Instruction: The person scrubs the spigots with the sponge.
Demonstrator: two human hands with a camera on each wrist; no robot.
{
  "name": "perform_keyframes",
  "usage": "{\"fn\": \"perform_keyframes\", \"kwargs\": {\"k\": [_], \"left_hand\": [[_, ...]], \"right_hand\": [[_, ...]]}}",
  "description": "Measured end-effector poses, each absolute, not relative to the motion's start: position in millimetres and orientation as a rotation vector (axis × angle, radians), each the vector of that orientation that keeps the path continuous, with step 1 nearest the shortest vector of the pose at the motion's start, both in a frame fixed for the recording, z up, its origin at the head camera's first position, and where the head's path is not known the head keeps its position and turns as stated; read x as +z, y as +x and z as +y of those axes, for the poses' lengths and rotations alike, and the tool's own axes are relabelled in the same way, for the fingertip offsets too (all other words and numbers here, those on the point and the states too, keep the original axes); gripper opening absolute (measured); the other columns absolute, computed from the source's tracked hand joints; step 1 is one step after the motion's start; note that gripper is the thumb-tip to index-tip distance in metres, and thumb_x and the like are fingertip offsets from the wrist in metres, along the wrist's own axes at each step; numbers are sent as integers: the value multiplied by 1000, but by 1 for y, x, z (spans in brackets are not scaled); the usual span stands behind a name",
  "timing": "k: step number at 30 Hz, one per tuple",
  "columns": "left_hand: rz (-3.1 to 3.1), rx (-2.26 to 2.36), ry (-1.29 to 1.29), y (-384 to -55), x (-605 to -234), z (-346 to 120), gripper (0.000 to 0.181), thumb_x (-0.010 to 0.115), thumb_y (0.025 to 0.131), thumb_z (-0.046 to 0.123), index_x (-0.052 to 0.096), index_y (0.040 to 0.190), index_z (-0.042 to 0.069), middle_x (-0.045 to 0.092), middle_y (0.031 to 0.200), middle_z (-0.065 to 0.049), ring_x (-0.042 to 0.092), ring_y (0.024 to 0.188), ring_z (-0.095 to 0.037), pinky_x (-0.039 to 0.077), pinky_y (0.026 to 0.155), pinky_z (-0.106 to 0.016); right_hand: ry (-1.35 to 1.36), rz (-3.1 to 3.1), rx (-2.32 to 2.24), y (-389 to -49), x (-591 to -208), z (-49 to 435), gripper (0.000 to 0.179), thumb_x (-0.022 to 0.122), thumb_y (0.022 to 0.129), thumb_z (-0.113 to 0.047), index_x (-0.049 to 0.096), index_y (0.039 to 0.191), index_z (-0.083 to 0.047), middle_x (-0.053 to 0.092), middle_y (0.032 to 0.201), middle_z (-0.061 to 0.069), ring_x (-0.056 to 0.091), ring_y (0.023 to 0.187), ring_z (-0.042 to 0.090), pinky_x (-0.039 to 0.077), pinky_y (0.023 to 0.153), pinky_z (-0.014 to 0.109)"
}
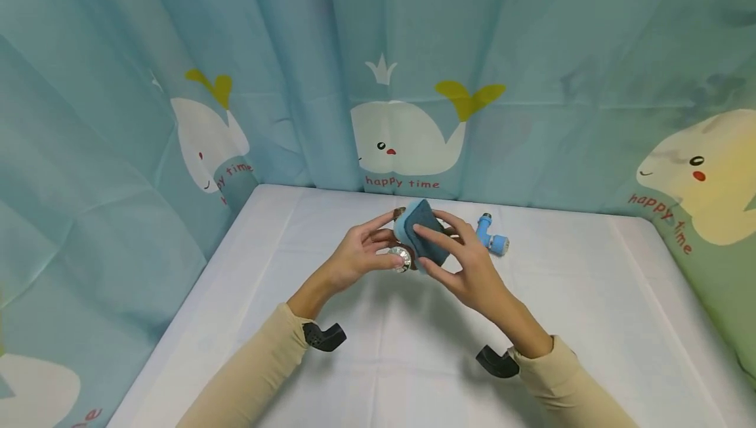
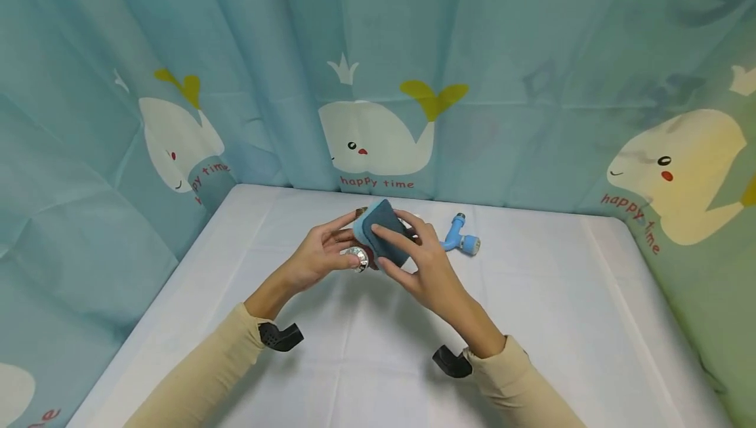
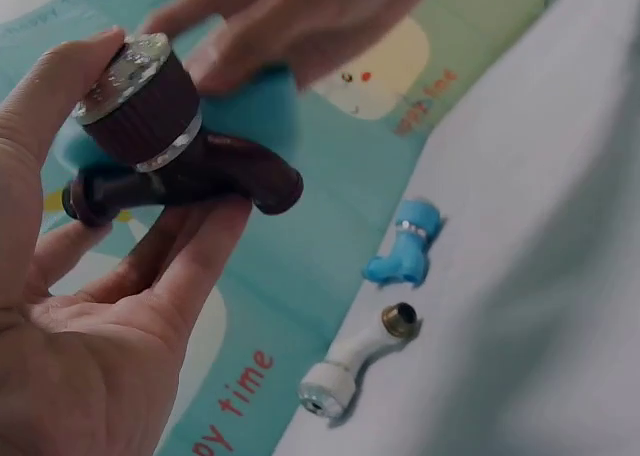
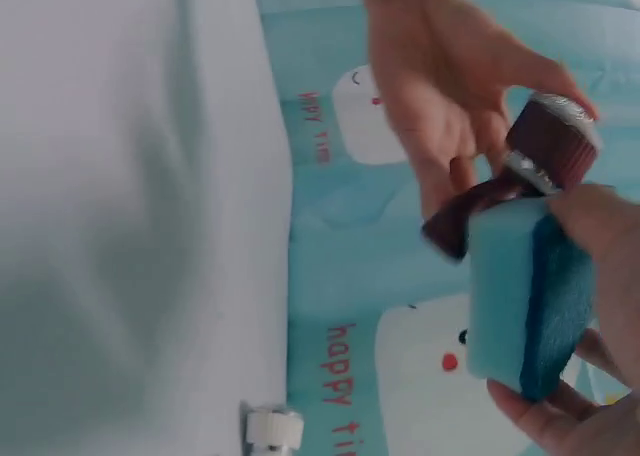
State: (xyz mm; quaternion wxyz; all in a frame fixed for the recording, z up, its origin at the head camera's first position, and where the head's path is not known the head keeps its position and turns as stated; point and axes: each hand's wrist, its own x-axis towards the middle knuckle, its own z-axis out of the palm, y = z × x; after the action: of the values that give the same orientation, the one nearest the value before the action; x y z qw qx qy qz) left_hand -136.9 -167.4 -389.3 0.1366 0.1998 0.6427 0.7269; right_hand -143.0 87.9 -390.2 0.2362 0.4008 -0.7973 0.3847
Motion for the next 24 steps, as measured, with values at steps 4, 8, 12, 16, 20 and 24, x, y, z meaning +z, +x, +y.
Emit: {"fn": "perform_keyframes", "kwargs": {"k": [4, 8, 12, 16, 20, 24], "left_hand": [[1859, 2086, 499, -137, -389, -168, 97, 83, 87, 25, 24, 163, 6, 62, 135, -23, 62, 125, -25, 53, 100, -32], [1830, 2091, 474, -136, -388, -168, 92, 80, 89, 16, 25, 162, 5, 59, 140, -23, 61, 127, -27, 53, 100, -33], [1833, 2112, 406, -136, -387, -167, 90, 80, 88, 11, 28, 162, 6, 62, 137, -21, 64, 122, -24, 55, 97, -33], [1864, 2140, 264, -136, -387, -165, 84, 78, 88, 6, 34, 159, 6, 68, 124, -15, 68, 106, -18, 57, 88, -29], [1915, 2096, 252, -135, -383, -163, 78, 79, 88, 7, 41, 156, 6, 66, 125, -16, 67, 106, -19, 57, 89, -30], [1970, 2010, 218, -133, -381, -163, 76, 80, 89, 15, 44, 155, 11, 65, 128, -14, 67, 108, -18, 55, 94, -31]], "right_hand": [[1091, -2202, 948, -145, -390, 89, 59, 88, 80, -8, 69, 134, -17, 49, 148, 22, 55, 121, 39, 58, 84, 51], [1122, -2180, 899, -146, -390, 88, 62, 89, 78, -7, 69, 135, -21, 48, 150, 21, 55, 118, 40, 51, 90, 58], [1138, -2204, 799, -148, -391, 90, 62, 90, 78, -7, 69, 134, -24, 48, 149, 20, 53, 107, 39, 52, 84, 55], [1138, -2205, 749, -150, -391, 92, 62, 91, 78, -9, 69, 134, -26, 48, 150, 19, 52, 104, 38, 55, 78, 49], [1182, -2200, 715, -153, -388, 90, 62, 89, 80, -9, 69, 136, -26, 46, 152, 19, 51, 104, 38, 55, 78, 48], [1175, -2194, 668, -154, -389, 91, 59, 90, 79, -9, 71, 132, -26, 49, 149, 19, 50, 101, 38, 55, 71, 45]]}}
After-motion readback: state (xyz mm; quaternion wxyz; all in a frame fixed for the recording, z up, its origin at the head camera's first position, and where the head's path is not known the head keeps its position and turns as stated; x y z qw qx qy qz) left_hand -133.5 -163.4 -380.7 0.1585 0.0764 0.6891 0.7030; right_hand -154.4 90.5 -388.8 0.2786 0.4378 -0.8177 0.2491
